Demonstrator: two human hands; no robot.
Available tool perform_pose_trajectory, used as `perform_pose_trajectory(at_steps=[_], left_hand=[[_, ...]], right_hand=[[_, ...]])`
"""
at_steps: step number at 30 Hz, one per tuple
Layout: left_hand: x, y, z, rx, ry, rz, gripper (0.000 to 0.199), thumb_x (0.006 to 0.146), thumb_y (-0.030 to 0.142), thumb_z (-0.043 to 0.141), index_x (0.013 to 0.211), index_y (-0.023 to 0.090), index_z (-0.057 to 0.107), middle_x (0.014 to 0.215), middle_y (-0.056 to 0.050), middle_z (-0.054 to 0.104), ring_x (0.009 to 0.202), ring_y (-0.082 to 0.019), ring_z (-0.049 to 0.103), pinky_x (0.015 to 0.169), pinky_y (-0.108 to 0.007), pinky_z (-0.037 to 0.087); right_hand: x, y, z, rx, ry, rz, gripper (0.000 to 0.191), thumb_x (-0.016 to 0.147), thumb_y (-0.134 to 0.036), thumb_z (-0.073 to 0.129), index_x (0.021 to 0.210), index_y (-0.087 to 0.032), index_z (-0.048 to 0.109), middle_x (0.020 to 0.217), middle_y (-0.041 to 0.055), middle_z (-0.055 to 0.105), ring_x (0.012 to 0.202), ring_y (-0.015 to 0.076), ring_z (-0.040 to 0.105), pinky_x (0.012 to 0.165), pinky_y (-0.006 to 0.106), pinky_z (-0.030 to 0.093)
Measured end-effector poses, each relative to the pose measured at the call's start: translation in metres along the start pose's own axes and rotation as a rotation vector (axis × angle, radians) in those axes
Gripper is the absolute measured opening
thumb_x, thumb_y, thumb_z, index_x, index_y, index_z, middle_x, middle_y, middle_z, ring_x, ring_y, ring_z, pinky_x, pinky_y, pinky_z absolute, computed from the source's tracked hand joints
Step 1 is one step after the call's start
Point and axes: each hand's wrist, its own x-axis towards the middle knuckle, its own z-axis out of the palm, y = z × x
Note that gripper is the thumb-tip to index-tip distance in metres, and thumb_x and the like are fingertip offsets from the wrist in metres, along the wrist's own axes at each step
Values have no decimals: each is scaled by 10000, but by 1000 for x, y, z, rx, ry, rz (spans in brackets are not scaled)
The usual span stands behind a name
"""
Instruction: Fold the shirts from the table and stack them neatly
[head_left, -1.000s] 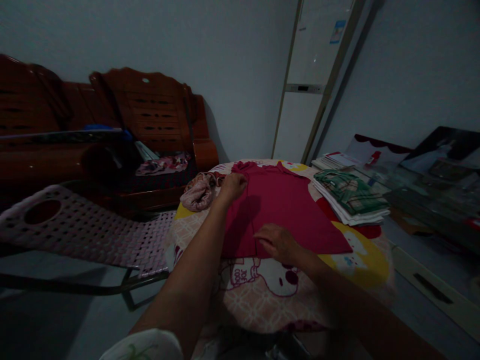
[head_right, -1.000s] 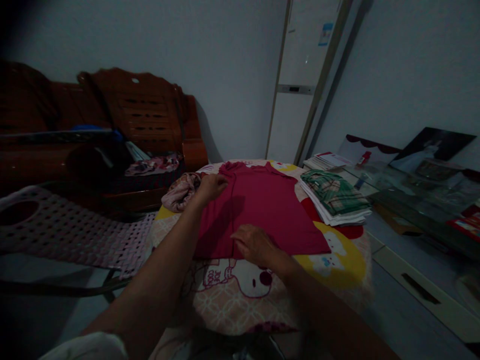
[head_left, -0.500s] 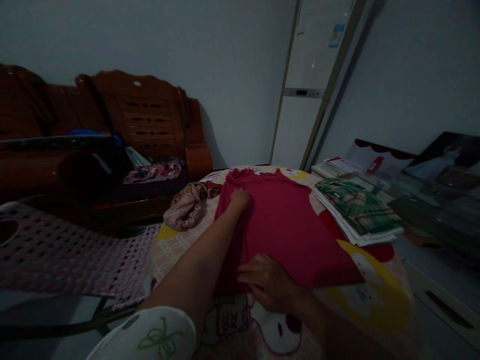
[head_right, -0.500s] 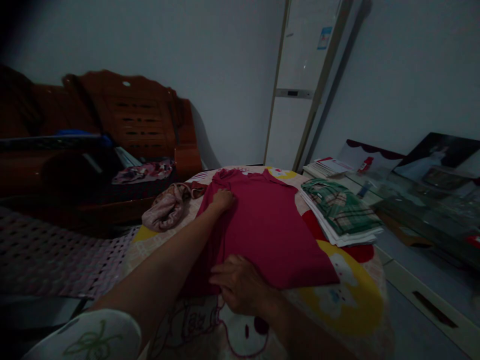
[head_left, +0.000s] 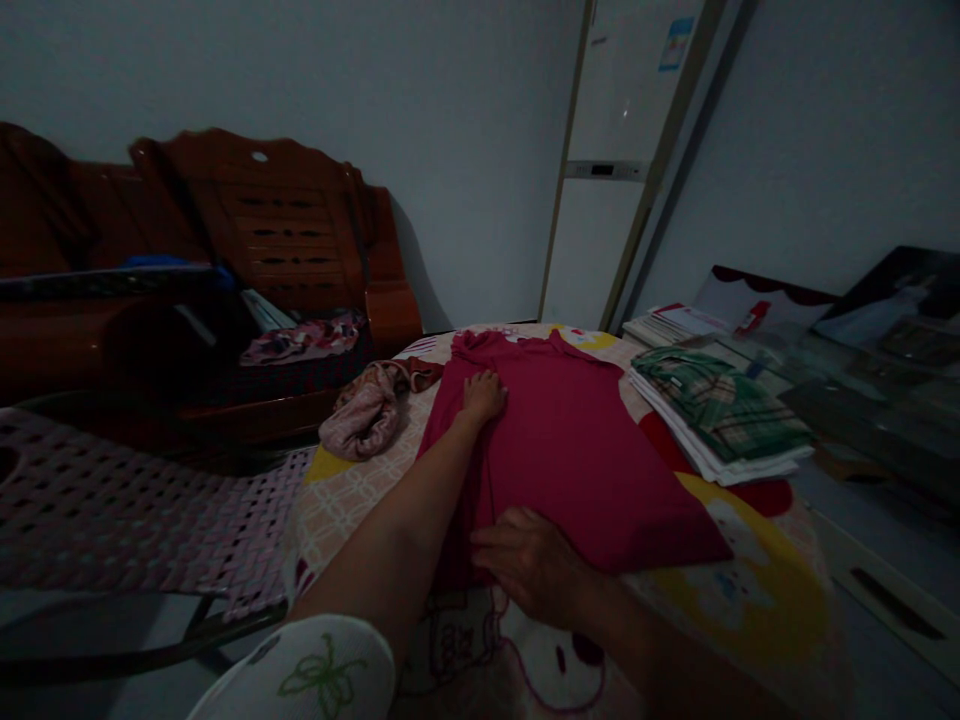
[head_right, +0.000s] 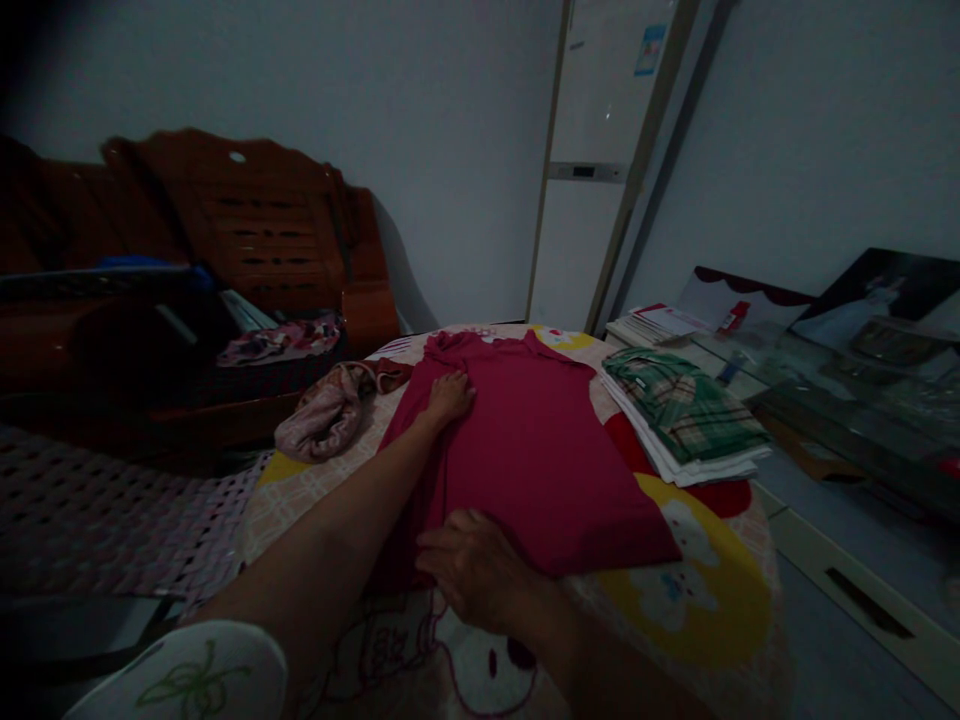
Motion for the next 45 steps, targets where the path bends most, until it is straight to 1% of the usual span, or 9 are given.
perform_pose_trajectory(at_steps=[4, 10, 14, 19, 24, 29, 34, 40, 45], left_hand=[[9, -7, -1, 9, -55, -18, 523, 975, 441, 366, 1378, 130, 490, 1535, -186, 390, 1387, -315, 400, 1128, -500, 325], [14, -19, 6, 38, -79, 68, 581, 986, 457, 313, 1490, 175, 378, 1581, -163, 324, 1443, -320, 324, 1156, -550, 252], [14, -18, 4, -100, -42, 67, 706, 965, 533, 336, 1572, 205, 188, 1594, -164, 292, 1456, -357, 290, 1145, -602, 222], [15, 4, -5, -365, 85, 121, 781, 972, 535, 333, 1578, 109, 85, 1628, -168, 186, 1496, -283, 211, 1170, -421, 272], [-13, 28, 9, -154, -38, 163, 664, 992, 481, 299, 1550, 125, 248, 1595, -180, 282, 1465, -347, 268, 1172, -543, 211], [-27, 33, 14, 25, -107, 215, 599, 993, 478, 271, 1521, 205, 346, 1589, -157, 308, 1452, -377, 282, 1141, -618, 223], [-30, 38, 8, -15, -174, 251, 624, 984, 499, 304, 1534, 205, 312, 1598, -170, 280, 1455, -357, 288, 1124, -612, 268], [-47, 46, 11, -7, -119, 277, 565, 997, 454, 296, 1504, 218, 378, 1589, -141, 318, 1470, -319, 272, 1164, -565, 218], [-49, 43, 12, -39, -98, 288, 540, 990, 434, 328, 1477, 218, 420, 1570, -139, 356, 1458, -312, 304, 1160, -566, 234]], right_hand=[[3, -3, 1, -17, 35, -1, 197, 906, -121, 507, 977, -191, 676, 1117, 49, 710, 888, 190, 546, 805, 342, 446], [8, -4, -1, 35, 102, -65, 148, 791, -136, 558, 880, -174, 670, 932, 53, 726, 1114, 229, 570, 1009, 379, 424], [10, -2, -1, 58, 77, -108, 142, 836, -158, 525, 846, -182, 665, 868, 39, 724, 944, 163, 638, 933, 303, 459], [9, 1, -3, 12, 145, -9, 226, 902, -228, 517, 709, -186, 629, 721, 16, 691, 699, 133, 603, 755, 261, 452], [6, 10, -20, -115, 188, 279, 231, 907, -238, 548, 699, -178, 628, 718, 29, 685, 681, 127, 584, 704, 246, 412], [-25, 41, -77, -316, 287, 865, 235, 974, -244, 465, 938, -159, 680, 954, 81, 718, 857, 155, 637, 758, 252, 406], [-83, 75, -124, -511, 148, 1397, 249, 933, -289, 551, 1062, -121, 682, 1089, 171, 701, 1068, 251, 641, 841, 293, 437], [-115, 89, -127, -437, -10, 1506, 353, 812, -325, 697, 1088, -106, 688, 1123, 206, 692, 1093, 271, 649, 839, 296, 459], [-121, 94, -130, -368, 90, 1436, 152, 783, -234, 678, 867, -118, 726, 963, 164, 731, 954, 226, 680, 750, 252, 451]])
